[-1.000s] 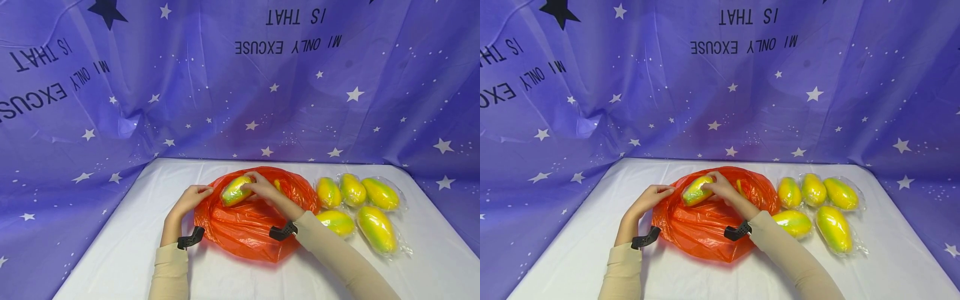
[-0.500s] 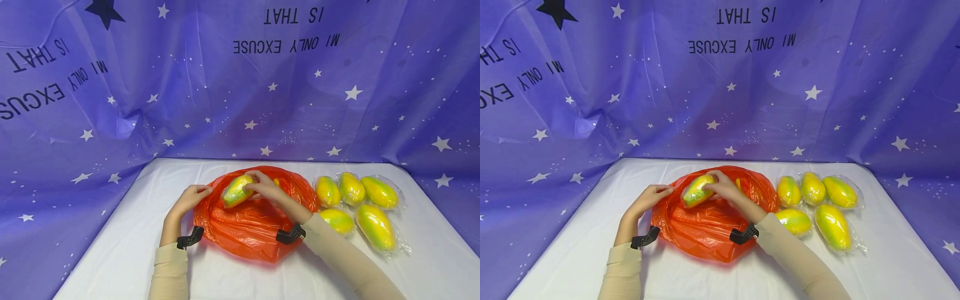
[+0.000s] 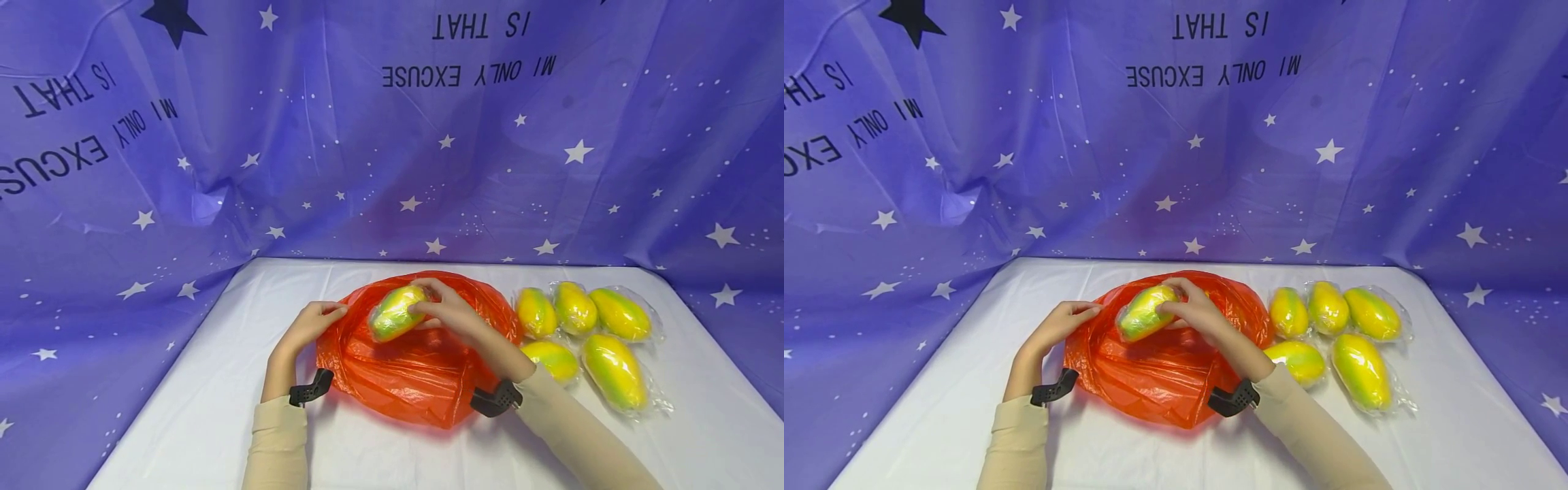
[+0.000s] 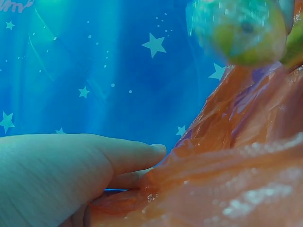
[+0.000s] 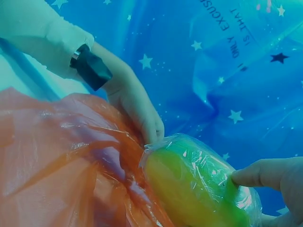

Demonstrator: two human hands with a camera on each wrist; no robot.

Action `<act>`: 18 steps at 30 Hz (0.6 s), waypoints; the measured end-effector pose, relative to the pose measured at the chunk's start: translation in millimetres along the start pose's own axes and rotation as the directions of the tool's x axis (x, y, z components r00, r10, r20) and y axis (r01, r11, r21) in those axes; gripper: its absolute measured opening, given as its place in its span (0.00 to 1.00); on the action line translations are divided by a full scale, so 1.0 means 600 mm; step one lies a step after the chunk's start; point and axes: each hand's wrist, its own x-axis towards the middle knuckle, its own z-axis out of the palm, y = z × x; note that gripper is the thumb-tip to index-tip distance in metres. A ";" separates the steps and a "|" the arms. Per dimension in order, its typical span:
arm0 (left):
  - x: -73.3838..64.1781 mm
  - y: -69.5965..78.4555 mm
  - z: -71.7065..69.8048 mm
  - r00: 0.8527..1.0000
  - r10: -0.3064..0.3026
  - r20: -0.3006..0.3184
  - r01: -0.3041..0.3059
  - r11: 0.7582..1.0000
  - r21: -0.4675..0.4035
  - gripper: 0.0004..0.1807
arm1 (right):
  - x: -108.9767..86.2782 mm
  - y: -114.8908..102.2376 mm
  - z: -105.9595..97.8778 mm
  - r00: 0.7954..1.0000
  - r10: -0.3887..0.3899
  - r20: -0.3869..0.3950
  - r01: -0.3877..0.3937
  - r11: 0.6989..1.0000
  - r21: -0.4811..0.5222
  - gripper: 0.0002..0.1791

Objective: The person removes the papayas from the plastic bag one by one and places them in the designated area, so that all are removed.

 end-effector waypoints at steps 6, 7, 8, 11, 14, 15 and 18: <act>0.000 0.000 0.001 1.000 0.000 0.000 0.000 1.000 0.007 0.18 | -0.018 -0.004 -0.010 0.999 -0.028 0.024 0.027 0.999 0.031 0.32; 0.001 0.000 0.001 1.000 0.000 0.000 0.000 1.000 0.011 0.18 | -0.020 -0.005 -0.012 0.999 -0.030 0.024 0.029 0.999 0.033 0.32; 0.001 0.000 0.001 1.000 -0.001 -0.001 0.001 1.000 0.014 0.18 | -0.023 -0.006 -0.014 0.999 -0.030 0.023 0.029 0.999 0.035 0.32; 0.002 -0.001 0.001 1.000 -0.003 -0.001 0.003 1.000 0.020 0.18 | -0.030 -0.007 -0.021 1.000 -0.023 0.015 0.022 0.999 0.024 0.31; 0.002 0.000 0.001 1.000 -0.002 0.002 0.002 1.000 0.019 0.18 | -0.041 -0.010 -0.029 1.000 -0.002 0.001 0.002 1.000 -0.007 0.31; 0.001 0.001 0.001 1.000 -0.003 0.003 0.002 1.000 0.016 0.18 | -0.046 -0.011 -0.032 1.000 0.004 -0.002 -0.004 1.000 -0.021 0.32; 0.000 0.002 0.000 1.000 -0.003 0.003 0.003 1.000 0.013 0.18 | -0.058 -0.012 -0.044 1.000 0.009 -0.003 -0.009 0.999 -0.042 0.32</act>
